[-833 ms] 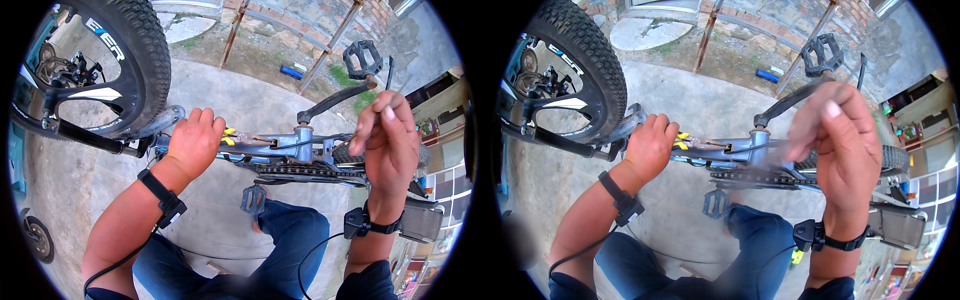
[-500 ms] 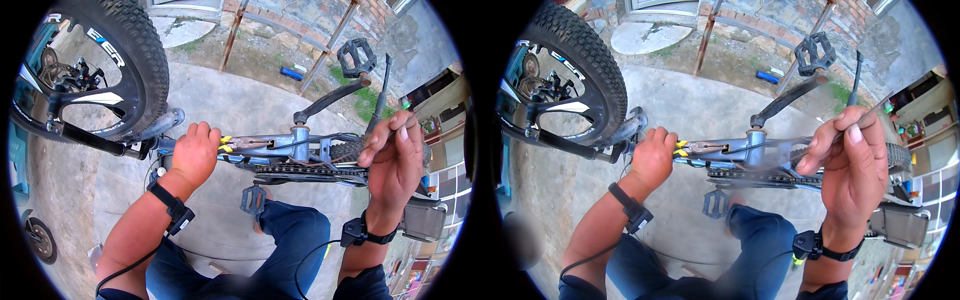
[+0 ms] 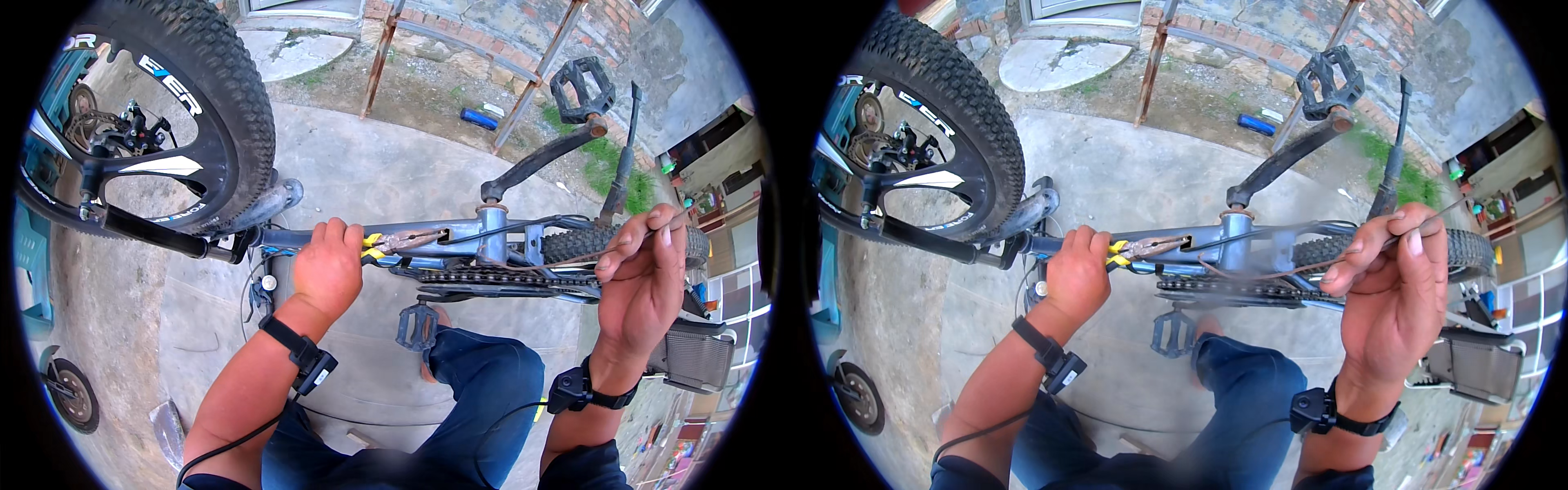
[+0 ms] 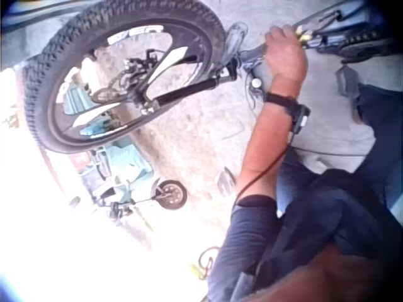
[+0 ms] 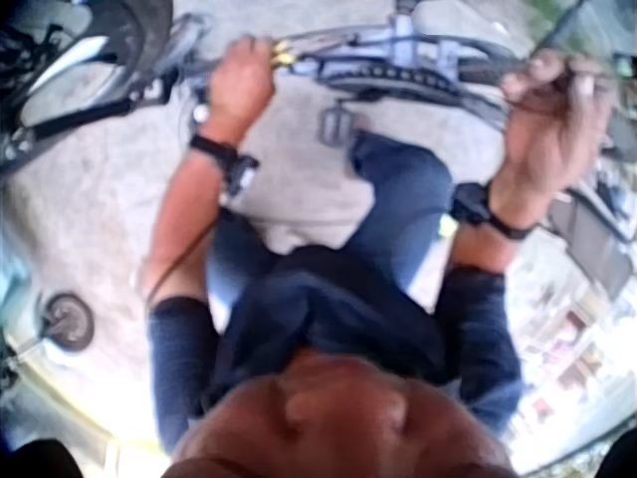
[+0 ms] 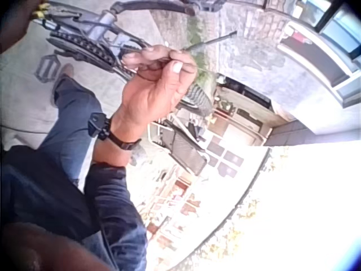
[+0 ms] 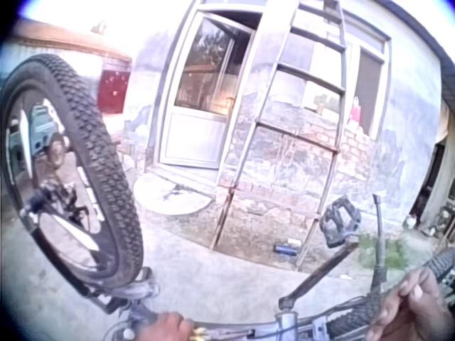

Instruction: The person uses a screwdriver to adjust a bolt on the bicycle frame near the front fork. They then use pliers to cut a zip tie and pull the cable through the frame. The person continues to adjust the cable and components on the bicycle.

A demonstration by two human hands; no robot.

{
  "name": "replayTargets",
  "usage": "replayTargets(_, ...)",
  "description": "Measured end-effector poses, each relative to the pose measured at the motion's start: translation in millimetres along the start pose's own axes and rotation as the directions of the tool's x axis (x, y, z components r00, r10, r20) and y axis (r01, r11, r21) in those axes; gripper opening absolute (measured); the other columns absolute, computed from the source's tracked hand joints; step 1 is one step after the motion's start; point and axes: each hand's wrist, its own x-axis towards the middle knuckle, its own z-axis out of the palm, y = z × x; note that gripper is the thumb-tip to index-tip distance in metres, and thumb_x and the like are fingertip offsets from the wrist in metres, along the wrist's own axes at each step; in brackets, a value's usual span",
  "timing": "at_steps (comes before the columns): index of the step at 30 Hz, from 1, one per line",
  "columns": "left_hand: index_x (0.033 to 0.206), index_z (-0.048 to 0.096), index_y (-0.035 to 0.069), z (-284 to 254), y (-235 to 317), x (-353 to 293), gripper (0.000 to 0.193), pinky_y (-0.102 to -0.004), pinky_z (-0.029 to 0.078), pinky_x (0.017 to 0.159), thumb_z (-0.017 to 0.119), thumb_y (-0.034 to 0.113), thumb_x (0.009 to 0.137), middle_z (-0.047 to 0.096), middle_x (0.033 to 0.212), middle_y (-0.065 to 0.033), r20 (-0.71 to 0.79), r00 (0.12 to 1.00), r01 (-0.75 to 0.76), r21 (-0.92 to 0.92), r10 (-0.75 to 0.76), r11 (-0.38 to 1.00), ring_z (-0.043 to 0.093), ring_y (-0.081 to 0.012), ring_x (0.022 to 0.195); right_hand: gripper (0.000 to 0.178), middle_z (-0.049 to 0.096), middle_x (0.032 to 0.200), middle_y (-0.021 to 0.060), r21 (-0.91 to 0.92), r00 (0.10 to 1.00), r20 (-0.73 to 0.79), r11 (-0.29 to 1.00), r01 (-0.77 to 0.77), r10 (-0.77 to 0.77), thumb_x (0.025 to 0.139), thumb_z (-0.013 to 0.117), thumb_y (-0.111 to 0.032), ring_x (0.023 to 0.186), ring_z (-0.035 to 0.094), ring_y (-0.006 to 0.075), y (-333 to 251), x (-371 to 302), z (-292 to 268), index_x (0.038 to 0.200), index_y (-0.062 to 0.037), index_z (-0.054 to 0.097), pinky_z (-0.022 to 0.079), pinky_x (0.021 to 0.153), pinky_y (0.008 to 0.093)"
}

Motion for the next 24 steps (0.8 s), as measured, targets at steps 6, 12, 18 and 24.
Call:
replayTargets(6, 0.099, 0.056, 0.009, 6, 8, -8, 0.032, -0.0399, 0.052, 0.064, 0.063, 0.000, 0.069, 0.053, 0.092, -0.0091, 0.037, 0.996, 0.086, -0.122, -0.082, 0.989, 0.058, -0.0299, 0.088, 0.017, 0.057, 0.082, 0.0172, 0.002, 1.000, 0.004, 1.000, -0.012, 0.012, 0.102, 0.036, -0.015, 0.058, 0.061, 0.0221, 3, -1, 3, 0.108, -0.0009, 0.043, 0.054, 0.056, 0.0304)
replayTargets(12, 0.098, 0.056, 0.009, 6, 6, -8, 0.031, -0.0398, 0.052, 0.064, 0.063, 0.000, 0.069, 0.053, 0.092, -0.0090, 0.037, 0.997, 0.067, -0.107, -0.063, 0.992, 0.058, -0.0299, 0.088, 0.018, 0.056, 0.081, 0.0177, -0.025, 0.998, 0.062, 1.000, 0.000, 0.001, 0.101, 0.036, -0.016, 0.057, 0.059, 0.0236, -4, -9, -5, 0.106, 0.0002, 0.044, 0.054, 0.055, 0.0304)
replayTargets(18, 0.098, 0.057, 0.008, 2, 9, -6, 0.025, -0.0367, 0.054, 0.065, 0.063, 0.004, 0.074, 0.053, 0.090, -0.0090, 0.000, 1.000, 0.027, -0.104, -0.027, 0.994, 0.058, -0.0277, 0.087, 0.019, 0.053, 0.077, 0.0155, 0.014, 0.997, 0.043, 0.998, 0.057, -0.058, 0.100, 0.036, -0.017, 0.056, 0.057, 0.0241, -9, -25, -13, 0.101, -0.0001, 0.045, 0.052, 0.052, 0.0309)
replayTargets(24, 0.097, 0.057, 0.008, 0, 19, 3, 0.028, -0.0388, 0.052, 0.065, 0.062, 0.001, 0.070, 0.054, 0.090, -0.0094, -0.041, 0.998, 0.029, -0.183, -0.037, 0.983, 0.057, -0.0291, 0.087, 0.018, 0.052, 0.076, 0.0149, 0.019, 0.999, 0.034, 0.999, 0.026, -0.027, 0.100, 0.036, -0.017, 0.054, 0.056, 0.0241, -9, -31, -19, 0.100, -0.0006, 0.045, 0.052, 0.050, 0.0314)
